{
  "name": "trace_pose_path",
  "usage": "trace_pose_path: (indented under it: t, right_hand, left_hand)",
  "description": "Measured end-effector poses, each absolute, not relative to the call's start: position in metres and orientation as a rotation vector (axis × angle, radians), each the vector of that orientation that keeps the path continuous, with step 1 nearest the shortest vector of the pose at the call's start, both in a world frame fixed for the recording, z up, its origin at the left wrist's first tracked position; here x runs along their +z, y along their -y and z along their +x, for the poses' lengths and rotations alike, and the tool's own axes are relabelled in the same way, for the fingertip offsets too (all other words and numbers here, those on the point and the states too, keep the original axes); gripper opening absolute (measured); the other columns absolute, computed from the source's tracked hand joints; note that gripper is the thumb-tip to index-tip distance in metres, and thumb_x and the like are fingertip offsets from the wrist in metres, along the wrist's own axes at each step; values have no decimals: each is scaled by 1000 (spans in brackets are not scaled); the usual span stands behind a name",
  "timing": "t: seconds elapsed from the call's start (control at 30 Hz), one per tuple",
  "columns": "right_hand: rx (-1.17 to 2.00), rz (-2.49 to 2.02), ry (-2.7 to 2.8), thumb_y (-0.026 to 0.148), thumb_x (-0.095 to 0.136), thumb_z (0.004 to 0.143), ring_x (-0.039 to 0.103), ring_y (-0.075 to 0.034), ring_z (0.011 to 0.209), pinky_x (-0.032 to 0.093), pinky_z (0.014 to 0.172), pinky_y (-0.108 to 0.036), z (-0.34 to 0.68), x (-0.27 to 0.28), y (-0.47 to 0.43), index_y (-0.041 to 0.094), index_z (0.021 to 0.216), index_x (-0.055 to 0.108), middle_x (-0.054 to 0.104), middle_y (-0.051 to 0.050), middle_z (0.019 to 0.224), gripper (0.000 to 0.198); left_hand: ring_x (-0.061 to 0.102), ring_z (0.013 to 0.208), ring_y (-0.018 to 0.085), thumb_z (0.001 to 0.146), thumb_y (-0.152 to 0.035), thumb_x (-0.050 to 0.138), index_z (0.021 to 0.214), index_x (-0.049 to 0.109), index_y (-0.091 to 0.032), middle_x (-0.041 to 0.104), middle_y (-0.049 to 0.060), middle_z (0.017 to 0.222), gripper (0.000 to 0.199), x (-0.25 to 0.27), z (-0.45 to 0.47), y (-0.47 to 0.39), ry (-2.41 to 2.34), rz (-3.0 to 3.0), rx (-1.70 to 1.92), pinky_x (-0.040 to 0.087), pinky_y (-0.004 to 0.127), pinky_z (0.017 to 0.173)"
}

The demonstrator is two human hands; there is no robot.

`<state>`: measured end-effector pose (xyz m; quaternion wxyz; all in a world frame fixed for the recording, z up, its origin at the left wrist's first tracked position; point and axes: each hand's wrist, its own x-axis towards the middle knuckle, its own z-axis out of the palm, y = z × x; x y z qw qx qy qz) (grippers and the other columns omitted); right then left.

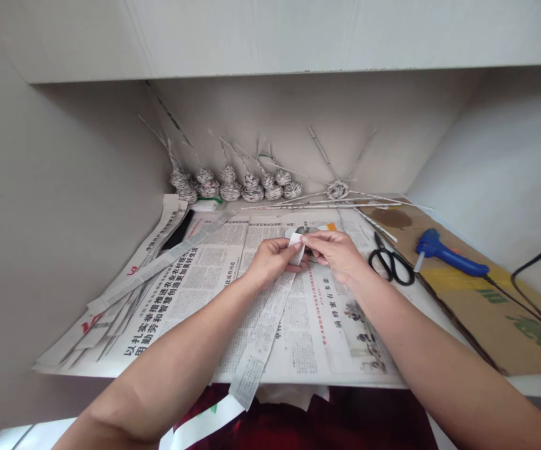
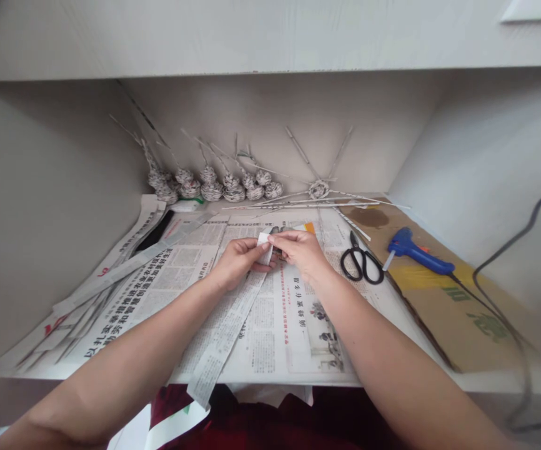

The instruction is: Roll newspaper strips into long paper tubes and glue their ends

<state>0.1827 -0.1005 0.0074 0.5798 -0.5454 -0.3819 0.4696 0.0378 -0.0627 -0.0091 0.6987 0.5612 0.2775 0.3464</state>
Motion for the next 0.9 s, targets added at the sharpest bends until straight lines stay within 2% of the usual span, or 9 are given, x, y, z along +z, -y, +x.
trace_pose_path:
  t: [0.37,0.57,0.73,0.83,0.9]
  right_hand:
    - [1078,-1299,871,40,83,49,36,-5,40,22,35,-19,180,6,100,13,69,68,48,5,44,37]
    - [1083,-1259,843,38,85,46,41,-7,39,30,35,-21,175,6,102,15,60,62,52,4,46,35]
    - [1036,-1231,875,39,84,49,44,-8,37,35,35,-23,170,3,103,17,56,57,53,4,46,35]
    - [1036,-1200,933,39,82,52,49,-11,39,41,38,-25,171,3,103,18,59,58,56,3,49,33]
    - [1065,-1201,994,38,82,54,52,-12,43,44,43,-27,173,3,104,18,70,64,60,2,54,31]
  left_hand:
    - [64,68,13,63,-35,77,88,67,-10,68,7,77,37,-15,38,61,-596,1293,742,55,28,67]
    - [62,67,14,63,-39,76,84,68,-9,67,6,75,37,-17,40,62,-626,1370,773,54,29,65]
    - [63,67,15,67,-41,72,79,67,-10,66,5,73,34,-15,40,66,-638,1397,787,54,29,64]
    - [63,68,15,70,-39,70,79,66,-10,65,6,73,31,-14,40,66,-619,1373,767,55,30,65]
    - [62,67,14,72,-39,69,78,66,-10,65,6,72,30,-14,39,65,-591,1362,767,54,29,65]
